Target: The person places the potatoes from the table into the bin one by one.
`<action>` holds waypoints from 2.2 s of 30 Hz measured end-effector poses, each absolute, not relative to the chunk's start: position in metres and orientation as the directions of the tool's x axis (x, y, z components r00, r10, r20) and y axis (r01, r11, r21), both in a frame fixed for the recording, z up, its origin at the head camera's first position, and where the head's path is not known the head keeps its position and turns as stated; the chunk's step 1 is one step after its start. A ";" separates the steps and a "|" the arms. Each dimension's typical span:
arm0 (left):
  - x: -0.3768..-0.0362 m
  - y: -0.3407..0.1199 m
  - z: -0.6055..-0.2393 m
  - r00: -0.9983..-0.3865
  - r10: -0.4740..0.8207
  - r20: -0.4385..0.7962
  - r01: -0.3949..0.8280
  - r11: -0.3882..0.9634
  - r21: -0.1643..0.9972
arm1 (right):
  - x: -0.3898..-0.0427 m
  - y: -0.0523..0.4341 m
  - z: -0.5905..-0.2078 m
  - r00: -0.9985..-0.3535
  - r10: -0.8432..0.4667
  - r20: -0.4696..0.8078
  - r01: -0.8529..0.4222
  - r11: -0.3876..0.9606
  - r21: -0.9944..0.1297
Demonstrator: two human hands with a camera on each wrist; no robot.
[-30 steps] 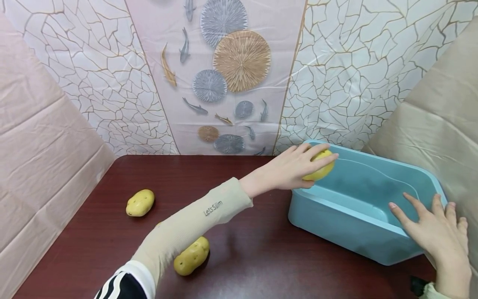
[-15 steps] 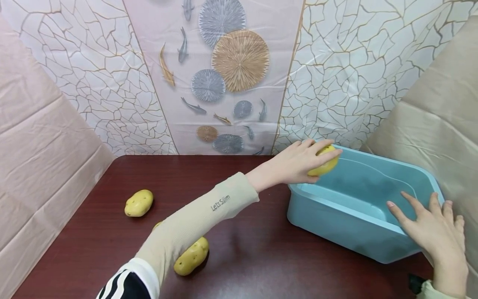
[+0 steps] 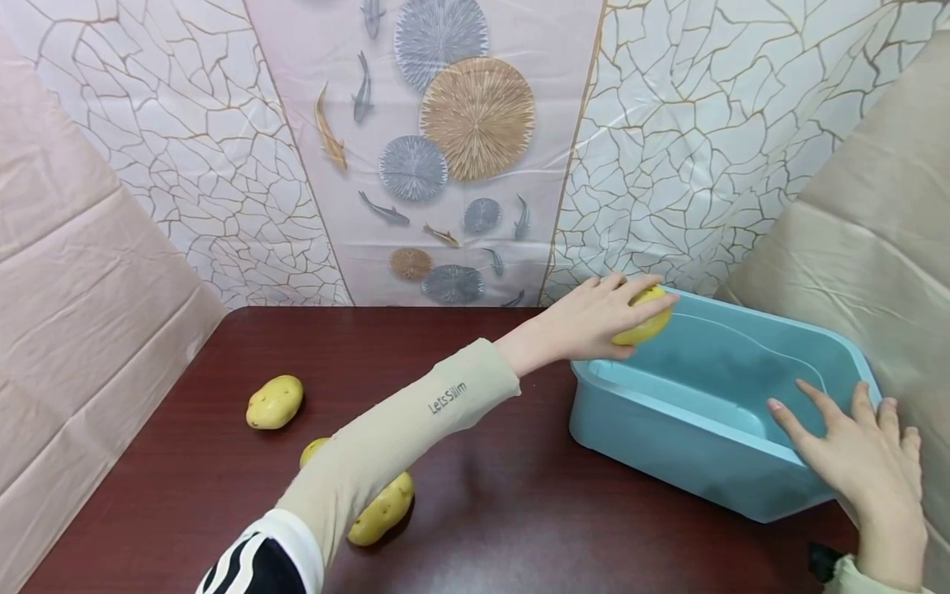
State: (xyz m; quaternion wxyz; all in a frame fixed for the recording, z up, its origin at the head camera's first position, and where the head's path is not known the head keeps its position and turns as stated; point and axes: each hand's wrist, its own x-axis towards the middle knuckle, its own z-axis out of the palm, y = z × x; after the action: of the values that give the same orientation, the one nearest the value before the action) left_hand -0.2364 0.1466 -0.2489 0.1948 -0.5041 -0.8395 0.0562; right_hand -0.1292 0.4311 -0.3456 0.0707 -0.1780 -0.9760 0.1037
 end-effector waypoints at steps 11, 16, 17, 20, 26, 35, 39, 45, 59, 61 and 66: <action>-0.234 0.151 -0.249 -0.365 0.873 0.323 0.823 0.464 -0.327 | -0.128 0.428 -0.343 -0.923 0.370 0.102 0.342 0.914 -0.218; -0.230 0.151 -0.249 -0.341 0.878 0.337 0.815 0.455 -0.359 | -0.128 0.428 -0.343 -0.923 0.370 0.105 0.341 0.914 -0.220; -0.230 0.151 -0.250 -0.340 0.879 0.335 0.815 0.453 -0.362 | -0.128 0.428 -0.344 -0.923 0.369 0.105 0.341 0.914 -0.220; -0.231 0.150 -0.252 -0.354 0.880 0.317 0.814 0.457 -0.359 | -0.128 0.428 -0.343 -0.926 0.363 0.104 0.335 0.916 -0.220; -0.230 0.148 -0.252 -0.366 0.879 0.305 0.809 0.462 -0.363 | -0.127 0.427 -0.342 -0.932 0.343 0.116 0.313 0.924 -0.220; -0.229 0.141 -0.258 -0.350 0.879 0.324 0.813 0.457 -0.361 | -0.128 0.427 -0.343 -0.926 0.363 0.100 0.334 0.915 -0.228; -0.229 0.138 -0.259 -0.358 0.879 0.314 0.820 0.457 -0.345 | -0.128 0.427 -0.343 -0.926 0.363 0.101 0.333 0.914 -0.233; -0.228 0.136 -0.260 -0.377 0.882 0.283 0.821 0.460 -0.338 | -0.128 0.428 -0.343 -0.928 0.358 0.102 0.327 0.915 -0.235; -0.224 0.132 -0.257 -0.408 0.882 0.234 0.820 0.467 -0.330 | -0.130 0.434 -0.350 -0.920 0.379 0.097 0.342 0.900 -0.269; -0.223 0.131 -0.257 -0.402 0.883 0.240 0.819 0.464 -0.336 | -0.130 0.434 -0.349 -0.922 0.375 0.098 0.339 0.902 -0.266; -0.223 0.126 -0.260 -0.364 0.883 0.297 0.811 0.457 -0.366 | -0.130 0.432 -0.349 -0.924 0.370 0.099 0.334 0.904 -0.266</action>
State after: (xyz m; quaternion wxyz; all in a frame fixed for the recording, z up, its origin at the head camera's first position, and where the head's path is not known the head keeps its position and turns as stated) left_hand -0.2233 0.1263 -0.2598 0.2297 -0.5151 -0.8220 0.0784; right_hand -0.1297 0.4320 -0.3487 0.0736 -0.1807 -0.9730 0.1230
